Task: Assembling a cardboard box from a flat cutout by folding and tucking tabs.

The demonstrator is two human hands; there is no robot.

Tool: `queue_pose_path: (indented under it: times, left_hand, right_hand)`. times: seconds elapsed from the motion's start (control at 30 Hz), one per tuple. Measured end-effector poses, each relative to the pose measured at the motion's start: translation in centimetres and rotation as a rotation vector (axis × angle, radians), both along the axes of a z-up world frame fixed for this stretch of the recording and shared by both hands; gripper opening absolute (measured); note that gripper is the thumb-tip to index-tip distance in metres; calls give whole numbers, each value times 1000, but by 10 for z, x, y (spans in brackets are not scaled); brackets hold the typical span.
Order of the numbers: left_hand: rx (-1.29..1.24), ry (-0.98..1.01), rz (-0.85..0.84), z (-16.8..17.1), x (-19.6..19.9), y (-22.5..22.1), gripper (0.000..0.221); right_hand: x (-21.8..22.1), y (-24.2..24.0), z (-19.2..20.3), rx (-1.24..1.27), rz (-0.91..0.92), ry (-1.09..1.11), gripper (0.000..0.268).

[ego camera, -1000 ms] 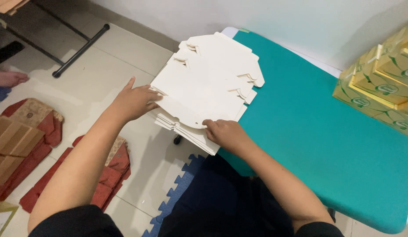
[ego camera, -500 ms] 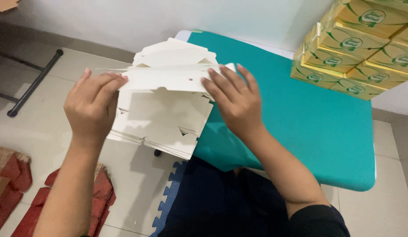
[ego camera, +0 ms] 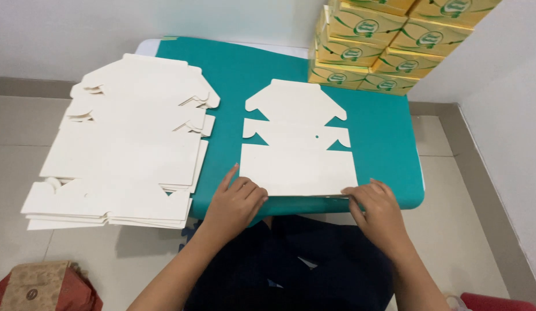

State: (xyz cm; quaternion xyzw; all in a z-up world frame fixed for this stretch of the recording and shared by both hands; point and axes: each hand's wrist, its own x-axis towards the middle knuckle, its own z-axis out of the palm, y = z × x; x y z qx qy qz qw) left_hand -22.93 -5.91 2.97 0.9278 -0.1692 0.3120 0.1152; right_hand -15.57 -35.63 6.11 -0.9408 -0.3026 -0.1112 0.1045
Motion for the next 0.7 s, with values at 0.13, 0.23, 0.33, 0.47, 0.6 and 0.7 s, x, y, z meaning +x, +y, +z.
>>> queue_pose_path:
  times: [0.13,0.23,0.33,0.47,0.6,0.7]
  left_hand:
    - [41,-8,82,-9,30,-3,13]
    - [167,-88,227,-16,42,-14,45]
    - [141,-116,119,-38,34,-38,21]
    - [245,187,141,-70,4,-76,44]
    - [415,339,278,-77,0,-99,62]
    - [380,362,275,-83,-1,-98,67]
  right_hand:
    - [18,15,-28,81,-39,-171,28]
    - [16,38,-45,53,-62,-467,53]
    - [7,55,-59,95,-15,-387,47]
    - [-14,77,-65,195,12,-168,33]
    - [-38,98,-81,173,128,-140,47]
    - [-34,83,-69,216,169,-31,62]
